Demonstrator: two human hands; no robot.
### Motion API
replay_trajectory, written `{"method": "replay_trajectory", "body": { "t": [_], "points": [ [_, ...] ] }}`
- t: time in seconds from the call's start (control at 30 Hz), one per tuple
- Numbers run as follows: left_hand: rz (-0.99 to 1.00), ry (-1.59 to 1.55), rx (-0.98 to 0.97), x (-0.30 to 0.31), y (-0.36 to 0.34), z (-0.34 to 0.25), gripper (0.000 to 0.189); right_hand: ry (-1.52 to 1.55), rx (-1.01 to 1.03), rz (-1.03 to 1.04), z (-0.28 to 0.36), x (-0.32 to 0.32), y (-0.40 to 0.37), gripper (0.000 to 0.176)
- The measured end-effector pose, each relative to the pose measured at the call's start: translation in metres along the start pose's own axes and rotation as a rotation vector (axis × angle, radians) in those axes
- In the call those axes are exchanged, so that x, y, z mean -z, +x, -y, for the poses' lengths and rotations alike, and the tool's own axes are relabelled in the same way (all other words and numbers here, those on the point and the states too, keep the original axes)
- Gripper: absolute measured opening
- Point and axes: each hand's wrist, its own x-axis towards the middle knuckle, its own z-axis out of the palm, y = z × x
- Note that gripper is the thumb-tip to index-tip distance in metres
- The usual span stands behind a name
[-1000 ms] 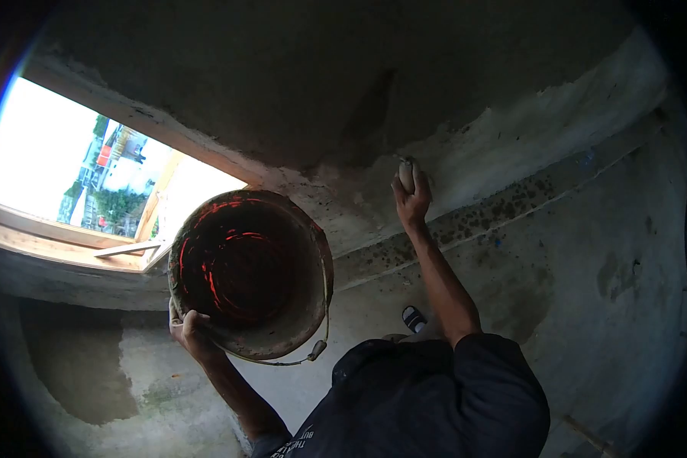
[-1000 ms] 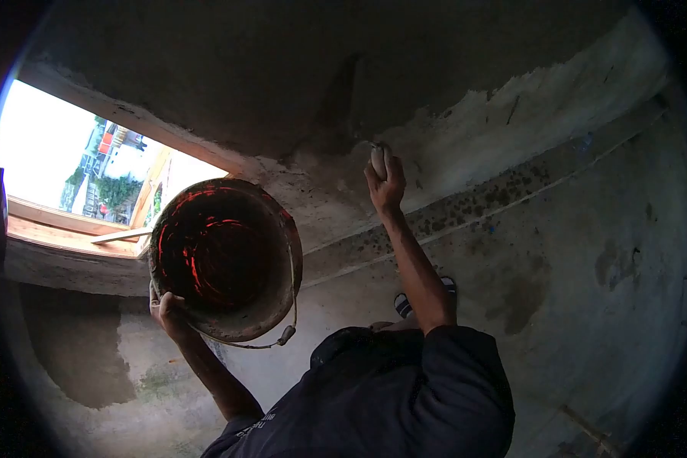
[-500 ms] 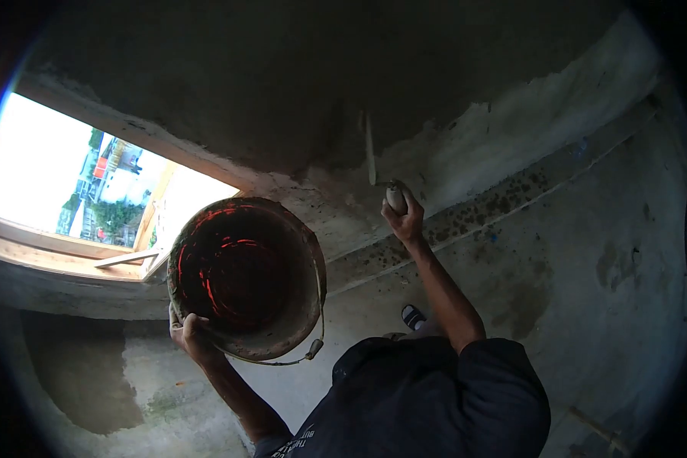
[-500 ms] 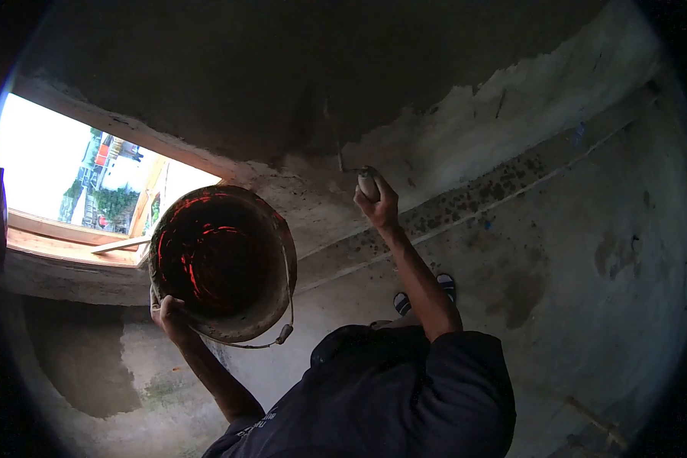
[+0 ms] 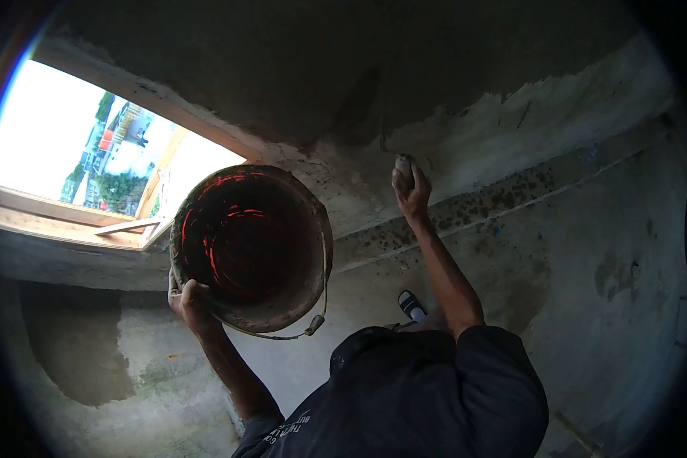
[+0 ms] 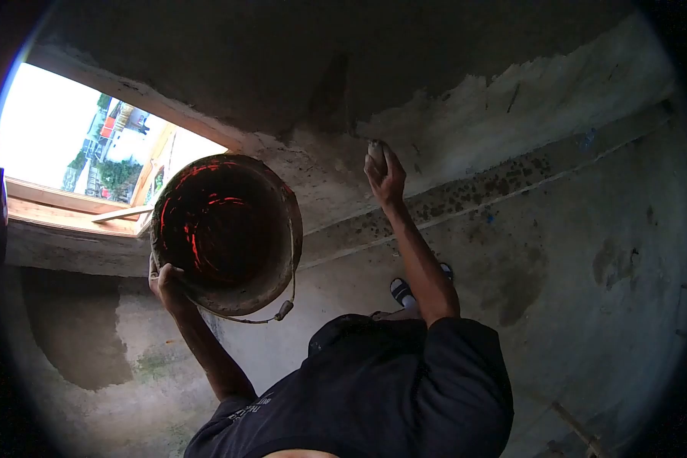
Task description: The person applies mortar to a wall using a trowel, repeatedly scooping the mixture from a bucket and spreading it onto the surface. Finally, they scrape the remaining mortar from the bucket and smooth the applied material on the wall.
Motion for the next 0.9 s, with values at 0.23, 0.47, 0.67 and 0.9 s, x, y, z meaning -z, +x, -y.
{"method": "replay_trajectory", "body": {
  "t": [0.23, 0.47, 0.67, 0.9],
  "points": [
    [0.024, -0.015, -0.009, 0.003, 0.002, 0.001, 0.045, -0.131, 0.034, 0.078, -0.01, -0.018, -0.013, 0.045],
    [0.056, -0.123, -0.023, 0.017, 0.019, 0.034, 0.046, -0.038, -0.032, 0.209, 0.006, -0.007, -0.049, 0.038],
    [0.17, -0.264, -0.043, 0.013, 0.026, 0.047, 0.055, -0.07, -0.068, 0.217, -0.008, -0.009, -0.059, 0.044],
    [0.277, -0.285, 0.077, -0.004, 0.034, 0.089, 0.056, -0.165, -0.023, 0.218, -0.013, -0.022, -0.047, 0.044]
  ]
}}
